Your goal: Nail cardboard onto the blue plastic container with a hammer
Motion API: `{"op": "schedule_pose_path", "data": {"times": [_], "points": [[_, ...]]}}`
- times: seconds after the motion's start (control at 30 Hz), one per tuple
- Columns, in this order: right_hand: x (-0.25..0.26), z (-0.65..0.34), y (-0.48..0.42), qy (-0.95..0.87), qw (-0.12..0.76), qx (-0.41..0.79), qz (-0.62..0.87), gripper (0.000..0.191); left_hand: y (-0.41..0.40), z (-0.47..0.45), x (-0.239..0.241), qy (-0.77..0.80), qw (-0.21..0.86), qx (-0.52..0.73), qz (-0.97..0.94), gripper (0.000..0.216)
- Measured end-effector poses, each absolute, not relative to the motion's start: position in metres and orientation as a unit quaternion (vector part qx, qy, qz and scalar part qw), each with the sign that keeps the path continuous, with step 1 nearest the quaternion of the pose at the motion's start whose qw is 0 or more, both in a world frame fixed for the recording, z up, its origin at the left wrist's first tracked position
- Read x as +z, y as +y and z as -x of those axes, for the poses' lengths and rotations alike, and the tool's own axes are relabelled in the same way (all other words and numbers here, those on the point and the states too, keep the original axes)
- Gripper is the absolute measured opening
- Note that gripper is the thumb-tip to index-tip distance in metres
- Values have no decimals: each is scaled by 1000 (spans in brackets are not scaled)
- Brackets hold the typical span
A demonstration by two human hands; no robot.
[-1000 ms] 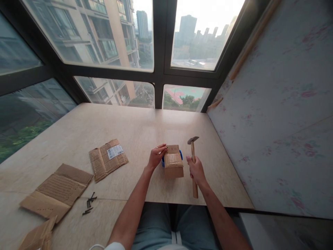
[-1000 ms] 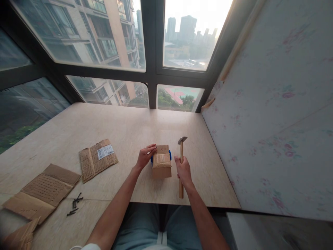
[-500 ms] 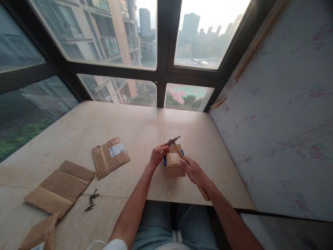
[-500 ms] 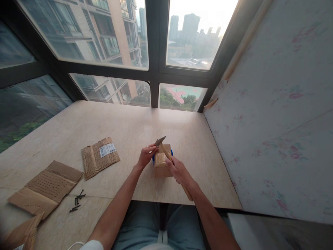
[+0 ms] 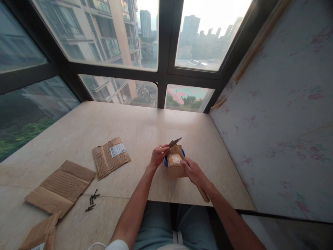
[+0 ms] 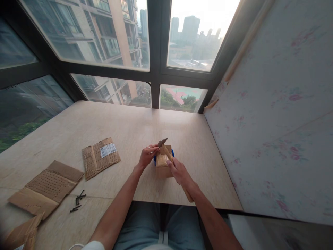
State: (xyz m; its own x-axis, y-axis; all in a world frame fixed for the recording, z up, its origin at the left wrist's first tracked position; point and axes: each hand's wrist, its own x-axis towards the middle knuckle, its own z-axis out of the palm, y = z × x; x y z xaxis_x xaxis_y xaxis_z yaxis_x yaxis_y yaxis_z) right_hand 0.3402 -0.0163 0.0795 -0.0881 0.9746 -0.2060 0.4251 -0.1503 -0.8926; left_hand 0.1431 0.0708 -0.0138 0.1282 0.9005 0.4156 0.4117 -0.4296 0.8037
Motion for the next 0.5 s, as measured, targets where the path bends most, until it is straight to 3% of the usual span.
{"op": "schedule_pose_path", "data": {"times": [0.17,0.27,0.5], "points": [[78,-342,-15,-594,308,433,604,26,71,-142,-12,477,260,444,-713,17],[78,-344,-13,-571,289,474,605,25,71,-141,-14,477,259,435,-718,17],[78,-347,-12,-495,343,534,594,30,70,-142,-11,469,272,437,-717,16]]}}
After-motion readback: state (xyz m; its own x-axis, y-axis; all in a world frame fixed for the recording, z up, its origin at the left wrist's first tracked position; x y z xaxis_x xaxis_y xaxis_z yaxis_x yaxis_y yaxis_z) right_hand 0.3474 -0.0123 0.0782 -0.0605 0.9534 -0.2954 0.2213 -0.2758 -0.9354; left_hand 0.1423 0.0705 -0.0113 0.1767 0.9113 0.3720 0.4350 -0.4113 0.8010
